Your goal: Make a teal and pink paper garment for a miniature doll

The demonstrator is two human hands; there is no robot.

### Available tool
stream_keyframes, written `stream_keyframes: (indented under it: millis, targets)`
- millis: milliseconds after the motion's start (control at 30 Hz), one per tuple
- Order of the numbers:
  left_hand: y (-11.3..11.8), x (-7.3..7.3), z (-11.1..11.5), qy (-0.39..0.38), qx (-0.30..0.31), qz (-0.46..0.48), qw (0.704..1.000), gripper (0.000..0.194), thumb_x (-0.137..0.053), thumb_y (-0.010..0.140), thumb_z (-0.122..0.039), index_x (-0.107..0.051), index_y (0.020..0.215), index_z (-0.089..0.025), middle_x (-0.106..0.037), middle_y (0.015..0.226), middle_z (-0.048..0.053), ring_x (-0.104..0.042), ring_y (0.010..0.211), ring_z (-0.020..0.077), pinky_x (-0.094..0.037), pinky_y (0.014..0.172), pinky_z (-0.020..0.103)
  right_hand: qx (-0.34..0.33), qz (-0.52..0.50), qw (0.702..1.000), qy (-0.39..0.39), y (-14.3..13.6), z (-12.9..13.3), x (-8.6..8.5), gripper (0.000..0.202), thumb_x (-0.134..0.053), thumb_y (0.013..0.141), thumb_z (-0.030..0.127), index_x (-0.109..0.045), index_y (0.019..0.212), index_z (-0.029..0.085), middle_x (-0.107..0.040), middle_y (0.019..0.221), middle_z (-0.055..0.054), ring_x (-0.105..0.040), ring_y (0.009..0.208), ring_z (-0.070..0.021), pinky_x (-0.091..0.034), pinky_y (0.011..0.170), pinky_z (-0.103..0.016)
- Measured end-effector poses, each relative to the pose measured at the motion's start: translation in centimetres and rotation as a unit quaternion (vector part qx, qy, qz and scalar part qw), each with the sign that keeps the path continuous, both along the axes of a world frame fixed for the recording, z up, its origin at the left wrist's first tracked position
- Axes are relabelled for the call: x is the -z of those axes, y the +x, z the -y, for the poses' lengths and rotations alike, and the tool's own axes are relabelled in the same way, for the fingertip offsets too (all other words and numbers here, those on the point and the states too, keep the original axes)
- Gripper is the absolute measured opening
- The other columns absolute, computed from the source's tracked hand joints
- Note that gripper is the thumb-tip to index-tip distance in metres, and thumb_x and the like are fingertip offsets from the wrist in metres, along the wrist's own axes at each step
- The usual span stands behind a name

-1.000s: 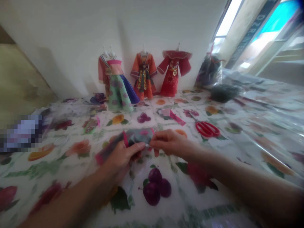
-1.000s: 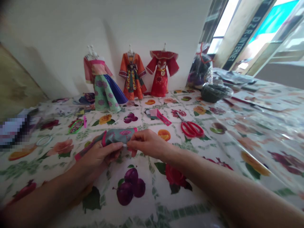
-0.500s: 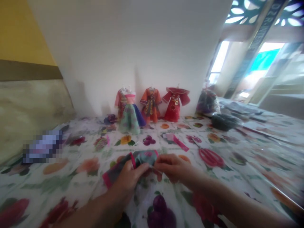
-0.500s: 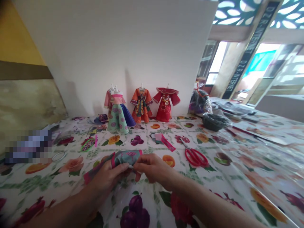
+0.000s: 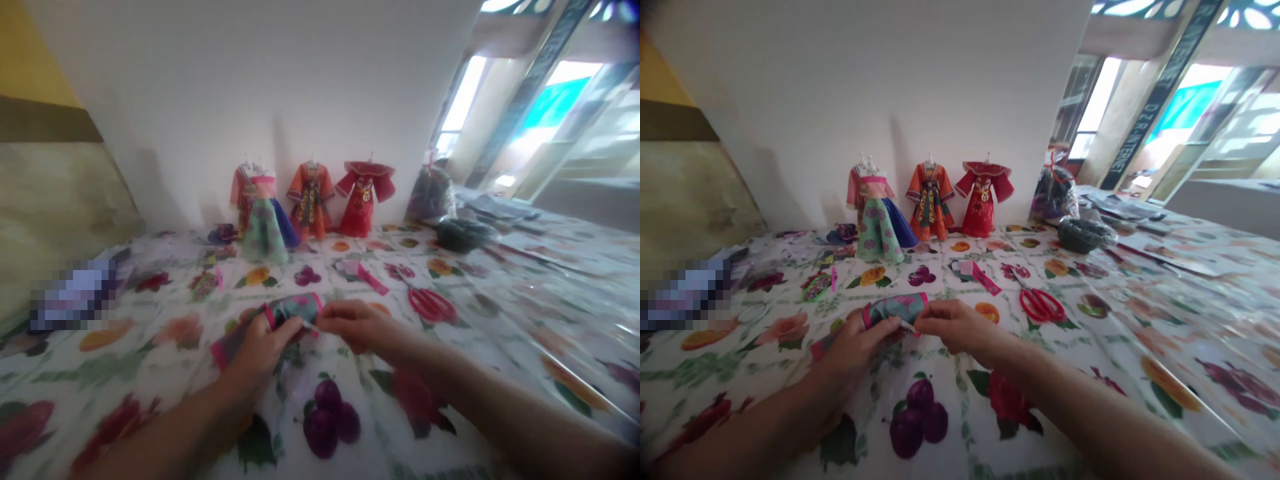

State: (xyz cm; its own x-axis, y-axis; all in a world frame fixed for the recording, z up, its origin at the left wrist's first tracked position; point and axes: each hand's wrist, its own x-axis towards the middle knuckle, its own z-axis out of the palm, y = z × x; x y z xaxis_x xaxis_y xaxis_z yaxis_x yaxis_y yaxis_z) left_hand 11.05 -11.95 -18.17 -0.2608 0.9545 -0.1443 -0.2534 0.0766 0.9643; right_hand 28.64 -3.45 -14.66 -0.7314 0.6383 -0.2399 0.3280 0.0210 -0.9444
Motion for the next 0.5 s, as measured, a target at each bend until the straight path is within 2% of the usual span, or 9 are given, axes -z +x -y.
stream_keyframes:
  millis: [100, 233, 500]
  targets:
    - [-0.01, -0.39, -0.09, -0.004, 0.005, 0.004, 1.000, 0.013, -0.079, 0.076, -0.028, -0.074, 0.082, -0.017, -0.076, 0.080, 0.003, -0.070, 0.077, 0.0188, -0.056, 0.082, 0.031, 0.009, 0.031, 0.999, 0.014, 0.09, -0.23, 0.15, 0.022, -0.068, 0.087, 0.042, -0.069, 0.091, 0.020, -0.053, 0.070, 0.004, -0.035, 0.054, -0.0071, -0.025, 0.046, -0.022]
    - [-0.09, -0.54, -0.26, -0.010, 0.013, 0.018, 1.000, 0.016, -0.079, 0.075, -0.026, -0.074, 0.086, -0.016, -0.077, 0.084, 0.005, -0.071, 0.079, 0.0192, -0.057, 0.082, 0.032, -0.007, 0.027, 1.000, 0.012, 0.09, -0.41, 0.24, 0.017, -0.069, 0.086, 0.036, -0.069, 0.090, 0.020, -0.063, 0.085, 0.001, -0.040, 0.059, -0.0072, -0.030, 0.049, -0.021]
    - [-0.16, -0.49, -0.16, -0.036, 0.050, 0.042, 0.997, 0.023, -0.081, 0.075, -0.028, -0.075, 0.093, -0.014, -0.079, 0.088, 0.008, -0.075, 0.081, 0.0222, -0.059, 0.083, 0.034, 0.007, 0.003, 1.000, 0.007, -0.25, -0.36, 0.53, 0.013, -0.068, 0.084, 0.030, -0.066, 0.078, 0.018, -0.060, 0.073, 0.002, -0.040, 0.057, -0.0080, -0.029, 0.048, -0.022]
